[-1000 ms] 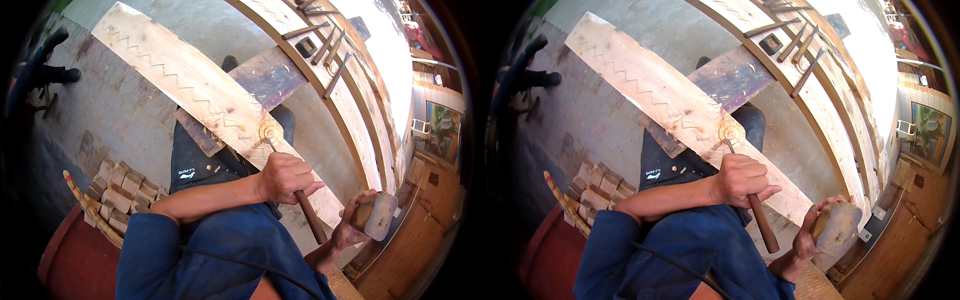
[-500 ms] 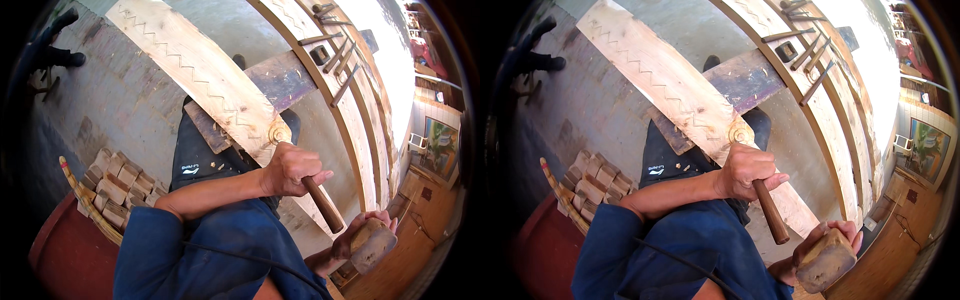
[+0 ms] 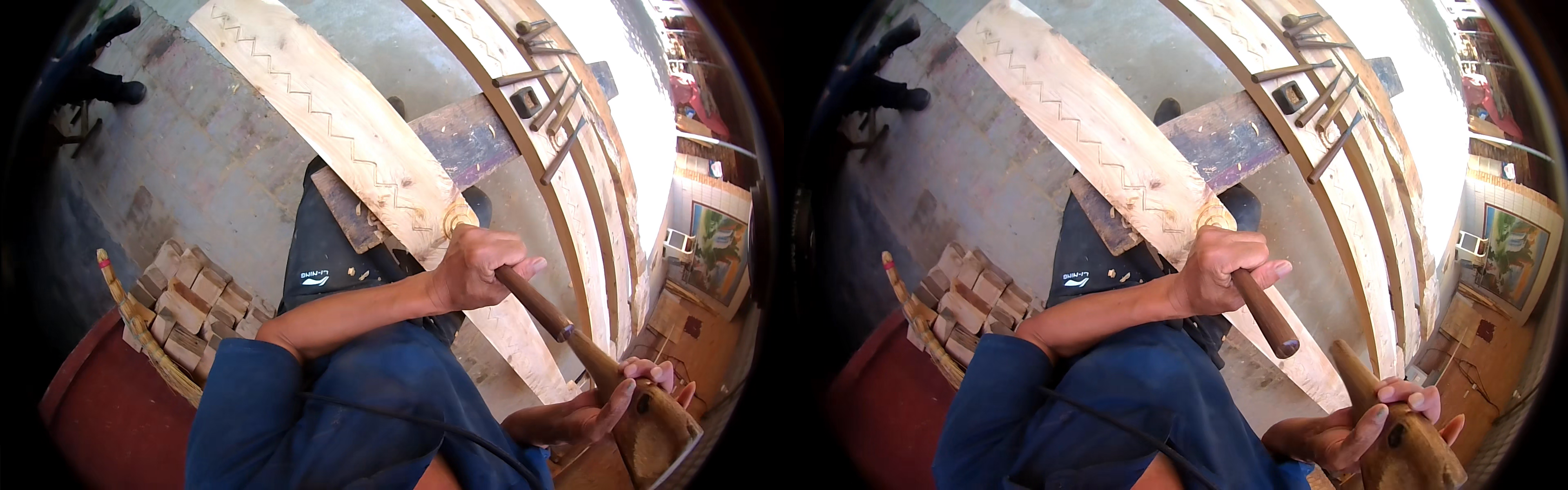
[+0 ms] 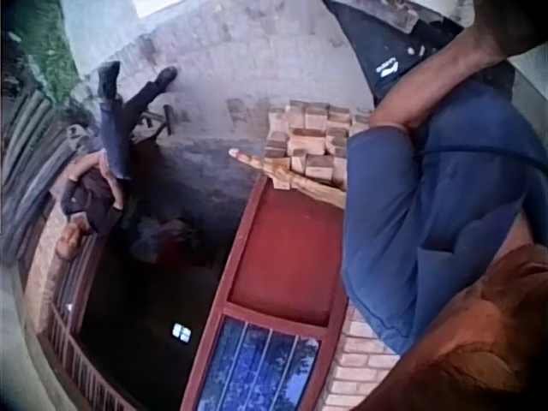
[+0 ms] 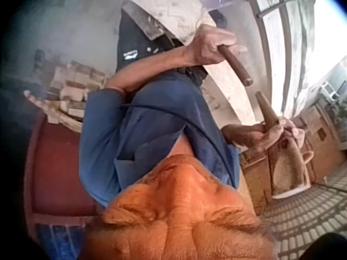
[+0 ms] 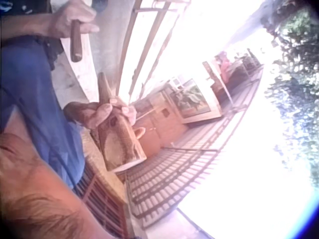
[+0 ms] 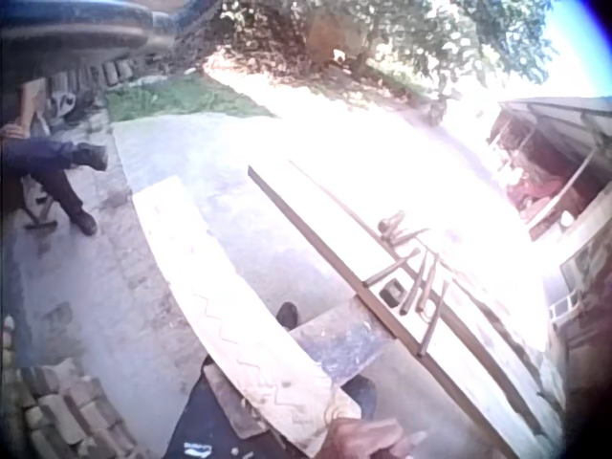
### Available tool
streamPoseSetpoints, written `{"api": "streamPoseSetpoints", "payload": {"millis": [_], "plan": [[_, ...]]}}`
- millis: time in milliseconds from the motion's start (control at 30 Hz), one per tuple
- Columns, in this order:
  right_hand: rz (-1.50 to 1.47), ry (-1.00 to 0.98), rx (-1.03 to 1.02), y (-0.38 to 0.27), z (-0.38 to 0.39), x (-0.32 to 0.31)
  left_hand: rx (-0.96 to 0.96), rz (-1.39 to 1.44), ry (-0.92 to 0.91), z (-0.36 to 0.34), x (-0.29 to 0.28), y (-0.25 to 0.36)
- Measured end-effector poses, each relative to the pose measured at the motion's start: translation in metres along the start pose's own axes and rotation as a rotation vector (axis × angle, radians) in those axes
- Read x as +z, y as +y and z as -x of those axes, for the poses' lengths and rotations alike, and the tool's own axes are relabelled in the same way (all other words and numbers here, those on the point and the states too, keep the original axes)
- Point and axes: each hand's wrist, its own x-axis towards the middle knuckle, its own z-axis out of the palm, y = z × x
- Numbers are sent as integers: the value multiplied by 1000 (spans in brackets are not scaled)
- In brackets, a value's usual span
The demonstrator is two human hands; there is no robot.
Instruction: The person carves a decorative spiral pattern into a long, curved wooden plank using a chisel and a wooden mallet. They repeatedly strike the chisel to remove wood shavings and refine the design on the plank's surface.
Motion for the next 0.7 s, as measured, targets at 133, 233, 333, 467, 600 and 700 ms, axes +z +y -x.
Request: {"api": "streamPoseSetpoints", "payload": {"millis": [133, 233, 333, 467, 600, 700], "plan": [[406, -477, -186, 12, 11, 0, -33, 12, -14, -2, -2, -1], [299, -337, -60, 35, 39, 5, -130, 38, 94, -2, -20, 3], [-259, -206, 386, 40, 58, 11, 5, -38, 47, -2, -25, 14], [-236, -278, 764, 52, 78, 1, 257, -142, -219, 19, 7, 21], [-195, -236, 788, 63, 88, 1, 313, -138, -361, 39, 32, 9], [-165, -245, 796, 69, 90, -2, 316, -168, -324, 32, 36, 6]]}}
